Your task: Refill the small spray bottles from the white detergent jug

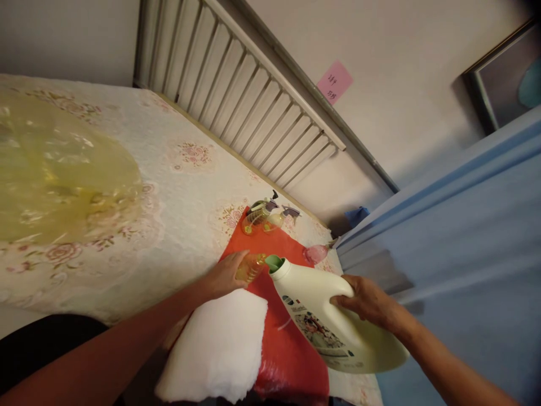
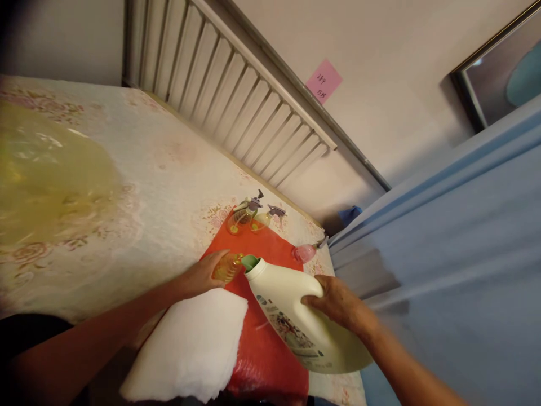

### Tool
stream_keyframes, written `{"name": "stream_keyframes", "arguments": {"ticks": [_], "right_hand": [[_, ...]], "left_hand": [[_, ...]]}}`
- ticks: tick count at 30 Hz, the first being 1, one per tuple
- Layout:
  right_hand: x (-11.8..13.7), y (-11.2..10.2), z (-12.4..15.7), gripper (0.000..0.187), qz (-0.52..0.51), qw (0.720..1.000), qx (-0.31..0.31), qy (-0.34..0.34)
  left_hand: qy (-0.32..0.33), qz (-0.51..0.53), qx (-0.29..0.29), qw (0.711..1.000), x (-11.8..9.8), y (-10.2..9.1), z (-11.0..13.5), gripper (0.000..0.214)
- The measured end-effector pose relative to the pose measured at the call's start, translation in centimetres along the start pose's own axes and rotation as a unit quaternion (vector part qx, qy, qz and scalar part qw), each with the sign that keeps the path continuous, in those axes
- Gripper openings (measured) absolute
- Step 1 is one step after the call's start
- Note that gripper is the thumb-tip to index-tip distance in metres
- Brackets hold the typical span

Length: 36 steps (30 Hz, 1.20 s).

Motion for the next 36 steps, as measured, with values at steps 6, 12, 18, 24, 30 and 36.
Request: {"name": "stream_keyframes", "arguments": {"ticks": [6,12,18,24,30,36], "right_hand": [[-0.34,0.14,-0.17,0.03,-0.008,1.0,0.008,0.001],[-0.14,0.04,-0.08,0.03,-0.002,1.0,0.007,0.004],[-0.09,0.13,-0.13,0.028,-0.005,1.0,0.011,0.004],[0.01,-0.03,-0.08,0.028,-0.001,1.0,0.012,0.002],[-0.05,0.01,-0.14,0.028,0.005,1.0,0.013,0.001],[-0.02,0.0,-0.04,0.028,-0.01,1.0,0.016,0.003]], "left_hand": [[-0.005,0.004,0.007,1.0,0.08,0.0,0.12,0.079],[0.009,0.006,-0.002,1.0,0.65,0.22,0.01,0.079],[0.005,0.012,0.0,1.0,0.86,0.28,-0.12,0.08],[0.003,0.013,0.002,1.0,0.68,0.16,-0.04,0.079],[0.006,0.001,-0.002,1.0,0.73,0.22,-0.1,0.08],[0.011,0.002,-0.003,1.0,0.45,0.09,-0.03,0.076]]}}
Point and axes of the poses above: each hand's wrist, its own z-axis away from the middle knuckle, its own y-axis out of the palm, x = y × z, the point moved 3 cm from there along -z, towards the middle knuckle, and after that the axes turned 3 degrees about -y, right-handed, at the moved point
